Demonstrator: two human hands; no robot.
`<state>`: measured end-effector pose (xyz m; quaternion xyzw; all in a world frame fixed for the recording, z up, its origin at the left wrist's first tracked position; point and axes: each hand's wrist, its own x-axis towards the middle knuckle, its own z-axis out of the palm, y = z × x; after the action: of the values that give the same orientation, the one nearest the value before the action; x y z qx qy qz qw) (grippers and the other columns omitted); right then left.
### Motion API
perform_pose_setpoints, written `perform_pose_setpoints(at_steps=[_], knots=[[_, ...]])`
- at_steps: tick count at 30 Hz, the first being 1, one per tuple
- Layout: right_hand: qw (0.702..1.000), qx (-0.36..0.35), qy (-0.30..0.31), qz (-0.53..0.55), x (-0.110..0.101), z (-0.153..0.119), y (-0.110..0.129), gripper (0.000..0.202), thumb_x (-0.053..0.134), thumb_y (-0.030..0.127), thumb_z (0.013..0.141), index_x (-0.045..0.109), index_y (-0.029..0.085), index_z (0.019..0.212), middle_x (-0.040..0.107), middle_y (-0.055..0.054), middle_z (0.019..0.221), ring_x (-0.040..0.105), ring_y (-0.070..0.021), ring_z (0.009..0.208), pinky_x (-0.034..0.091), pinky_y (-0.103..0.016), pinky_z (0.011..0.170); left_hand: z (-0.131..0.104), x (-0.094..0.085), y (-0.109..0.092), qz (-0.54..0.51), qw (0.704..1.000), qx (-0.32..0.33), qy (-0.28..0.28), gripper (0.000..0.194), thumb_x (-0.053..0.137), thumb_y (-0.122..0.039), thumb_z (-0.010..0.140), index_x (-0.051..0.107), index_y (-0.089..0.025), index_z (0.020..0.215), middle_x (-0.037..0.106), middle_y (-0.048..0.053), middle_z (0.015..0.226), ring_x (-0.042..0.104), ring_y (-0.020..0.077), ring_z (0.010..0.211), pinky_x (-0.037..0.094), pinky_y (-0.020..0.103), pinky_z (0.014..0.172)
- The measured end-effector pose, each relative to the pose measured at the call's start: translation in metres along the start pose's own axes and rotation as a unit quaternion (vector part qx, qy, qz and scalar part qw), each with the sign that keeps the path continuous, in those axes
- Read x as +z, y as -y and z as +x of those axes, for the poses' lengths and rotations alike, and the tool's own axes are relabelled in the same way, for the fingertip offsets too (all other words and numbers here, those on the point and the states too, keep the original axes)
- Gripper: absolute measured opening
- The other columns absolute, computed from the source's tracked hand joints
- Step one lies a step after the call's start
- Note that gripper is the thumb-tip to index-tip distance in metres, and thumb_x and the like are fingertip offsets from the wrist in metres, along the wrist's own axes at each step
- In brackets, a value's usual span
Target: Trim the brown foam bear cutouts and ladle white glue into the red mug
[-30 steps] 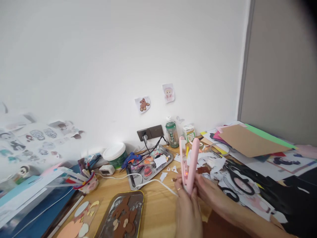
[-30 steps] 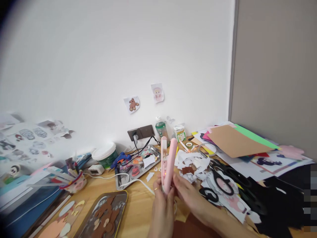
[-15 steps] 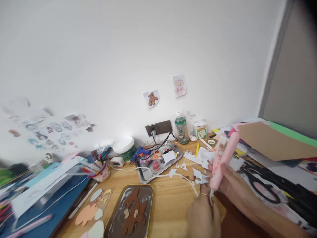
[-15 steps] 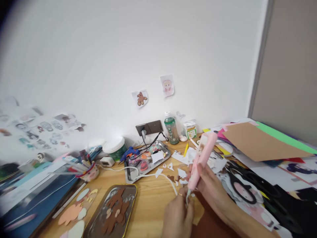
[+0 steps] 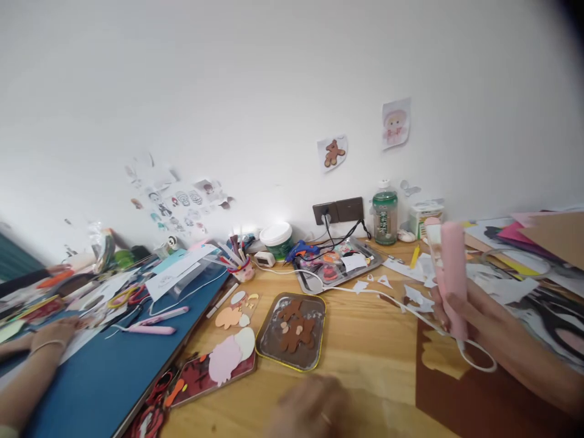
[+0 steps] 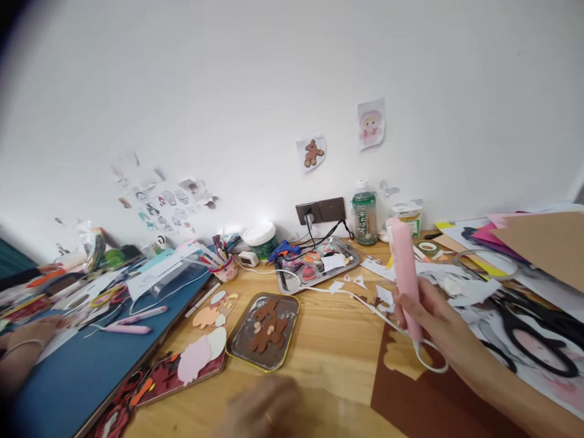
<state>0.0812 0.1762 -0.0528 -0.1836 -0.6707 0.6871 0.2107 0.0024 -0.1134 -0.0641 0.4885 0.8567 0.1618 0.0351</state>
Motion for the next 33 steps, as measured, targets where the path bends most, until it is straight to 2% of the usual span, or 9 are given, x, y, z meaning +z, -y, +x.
perform_pose_setpoints(at_steps=[1, 3, 6, 8, 11, 15, 25, 28, 33], knots=[[1.000, 0.002, 0.005, -0.021, 0.003, -0.002, 0.001, 0.027, 0.051, 0.049, 0.073, 0.047, 0.025, 0.083, 0.048, 0.000, 0.062, 0.043, -0.0140, 0.056, 0.036, -0.023, 0.049, -0.012, -0.010, 0.024, 0.030, 0.998, -0.044, -0.025, 0.039, 0.049, -0.023, 0.075, 0.050, -0.028, 0.113, 0.053, 0.006, 0.117, 0.047, 0.0214, 0.108, 0.037, 0.033, 0.090], [0.999, 0.003, 0.010, -0.044, 0.009, -0.004, 0.004, 0.027, 0.052, 0.050, 0.073, 0.047, 0.025, 0.082, 0.049, 0.000, 0.062, 0.044, -0.0148, 0.057, 0.037, -0.023, 0.051, -0.032, -0.036, 0.074, 0.069, 0.986, -0.149, -0.039, 0.078, 0.065, -0.025, 0.056, 0.034, -0.020, 0.126, 0.036, 0.011, 0.132, 0.032, 0.0268, 0.120, 0.027, 0.039, 0.098], [0.999, 0.002, 0.016, -0.050, 0.014, -0.005, 0.006, 0.027, 0.053, 0.050, 0.071, 0.049, 0.025, 0.080, 0.050, -0.001, 0.061, 0.043, -0.0157, 0.056, 0.037, -0.025, 0.050, -0.054, -0.068, 0.135, 0.076, 0.964, -0.253, 0.042, 0.099, 0.067, -0.025, 0.046, 0.019, -0.014, 0.132, 0.021, 0.014, 0.138, 0.019, 0.0279, 0.126, 0.020, 0.039, 0.101], [0.999, 0.003, 0.016, -0.046, 0.015, -0.005, 0.007, 0.027, 0.054, 0.050, 0.070, 0.049, 0.025, 0.079, 0.050, -0.001, 0.061, 0.044, -0.0157, 0.057, 0.037, -0.025, 0.051, -0.063, -0.078, 0.161, 0.063, 0.947, -0.300, 0.096, 0.101, 0.065, -0.025, 0.045, 0.016, -0.010, 0.132, 0.024, 0.016, 0.136, 0.021, 0.0279, 0.125, 0.019, 0.039, 0.101], [0.999, 0.020, 0.009, -0.040, 0.015, -0.008, 0.006, 0.028, 0.055, 0.051, 0.069, 0.048, 0.026, 0.080, 0.052, -0.001, 0.064, 0.046, -0.0165, 0.061, 0.039, -0.025, 0.053, -0.068, -0.078, 0.178, 0.035, 0.949, -0.298, 0.090, 0.094, 0.061, -0.026, 0.048, 0.019, -0.010, 0.131, 0.039, 0.014, 0.128, 0.036, 0.0249, 0.117, 0.027, 0.034, 0.097], [0.998, 0.037, 0.011, -0.046, 0.014, -0.013, 0.007, 0.031, 0.053, 0.054, 0.069, 0.049, 0.025, 0.080, 0.051, -0.001, 0.062, 0.045, -0.0163, 0.058, 0.038, -0.024, 0.048, -0.070, -0.075, 0.176, 0.014, 0.956, -0.287, 0.060, 0.085, 0.058, -0.026, 0.050, 0.028, -0.010, 0.128, 0.041, 0.012, 0.127, 0.039, 0.0226, 0.114, 0.030, 0.030, 0.095], [0.998, 0.005, 0.024, -0.050, 0.015, -0.012, 0.003, 0.025, 0.054, 0.046, 0.073, 0.052, 0.022, 0.078, 0.052, 0.000, 0.058, 0.046, -0.0125, 0.054, 0.035, -0.021, 0.048, -0.093, -0.099, 0.143, 0.043, 0.951, -0.288, 0.101, 0.084, 0.061, -0.032, 0.050, 0.033, -0.012, 0.126, 0.044, 0.009, 0.126, 0.042, 0.0225, 0.112, 0.031, 0.028, 0.094], [0.998, 0.005, 0.034, -0.044, 0.013, -0.010, -0.001, 0.024, 0.053, 0.045, 0.074, 0.052, 0.022, 0.080, 0.054, 0.000, 0.059, 0.048, -0.0131, 0.056, 0.036, -0.022, 0.050, -0.084, -0.092, 0.120, 0.025, 0.963, -0.251, 0.093, 0.086, 0.064, -0.035, 0.048, 0.034, -0.012, 0.126, 0.042, 0.010, 0.128, 0.039, 0.0229, 0.115, 0.028, 0.029, 0.097], [0.998, -0.004, 0.044, -0.043, 0.013, -0.011, -0.001, 0.023, 0.052, 0.044, 0.074, 0.052, 0.021, 0.077, 0.054, -0.001, 0.059, 0.049, -0.0134, 0.057, 0.037, -0.023, 0.052, -0.041, -0.061, 0.055, -0.008, 0.986, -0.128, 0.108, 0.087, 0.067, -0.036, 0.046, 0.037, -0.017, 0.125, 0.043, 0.011, 0.126, 0.042, 0.0240, 0.111, 0.031, 0.032, 0.096]])
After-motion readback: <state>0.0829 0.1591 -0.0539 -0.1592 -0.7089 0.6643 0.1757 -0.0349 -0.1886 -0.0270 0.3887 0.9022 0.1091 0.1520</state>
